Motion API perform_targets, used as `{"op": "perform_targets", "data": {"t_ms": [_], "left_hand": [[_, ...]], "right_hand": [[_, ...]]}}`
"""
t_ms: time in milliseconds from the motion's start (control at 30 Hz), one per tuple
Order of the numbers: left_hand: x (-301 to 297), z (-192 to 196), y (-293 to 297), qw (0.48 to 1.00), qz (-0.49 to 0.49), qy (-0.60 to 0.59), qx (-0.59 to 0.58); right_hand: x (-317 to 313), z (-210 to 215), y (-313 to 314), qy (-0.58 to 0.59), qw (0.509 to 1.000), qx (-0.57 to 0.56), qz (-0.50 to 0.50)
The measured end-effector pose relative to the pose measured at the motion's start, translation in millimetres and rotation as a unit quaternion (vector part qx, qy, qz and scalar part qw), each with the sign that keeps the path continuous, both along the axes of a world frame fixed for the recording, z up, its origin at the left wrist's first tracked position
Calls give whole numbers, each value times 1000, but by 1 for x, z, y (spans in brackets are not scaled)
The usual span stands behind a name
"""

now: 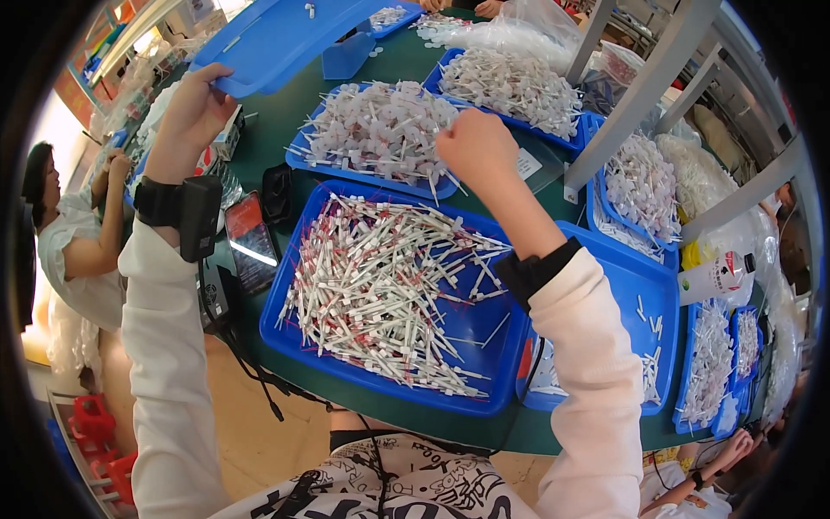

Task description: The person picks up a white plastic component and a white tube with wires, inserts the tube into the component, and places the assembled unit into a blue tray. This process is repeated several times before the person moves the trays on the table.

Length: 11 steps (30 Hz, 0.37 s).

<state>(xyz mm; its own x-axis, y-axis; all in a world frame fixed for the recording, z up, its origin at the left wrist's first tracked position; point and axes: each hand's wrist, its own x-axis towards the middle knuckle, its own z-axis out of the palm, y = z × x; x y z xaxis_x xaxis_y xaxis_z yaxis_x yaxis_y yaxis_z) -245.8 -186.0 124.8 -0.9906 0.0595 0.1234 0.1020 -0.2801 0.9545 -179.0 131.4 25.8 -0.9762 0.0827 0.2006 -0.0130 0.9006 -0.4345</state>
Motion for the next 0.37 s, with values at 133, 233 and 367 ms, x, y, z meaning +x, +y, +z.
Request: {"op": "perform_targets", "data": {"t_ms": [133,233,367], "left_hand": [[-1,7,-12,999,8,-26,19],[-5,4,-2,999,-9,-33,37],[8,10,-12,999,3,-26,19]], "right_hand": [[-14,21,-98,108,977,4,186],[-72,-5,-158,88,967,-18,237],[-112,-20,-232,10,979,95,179]]}}
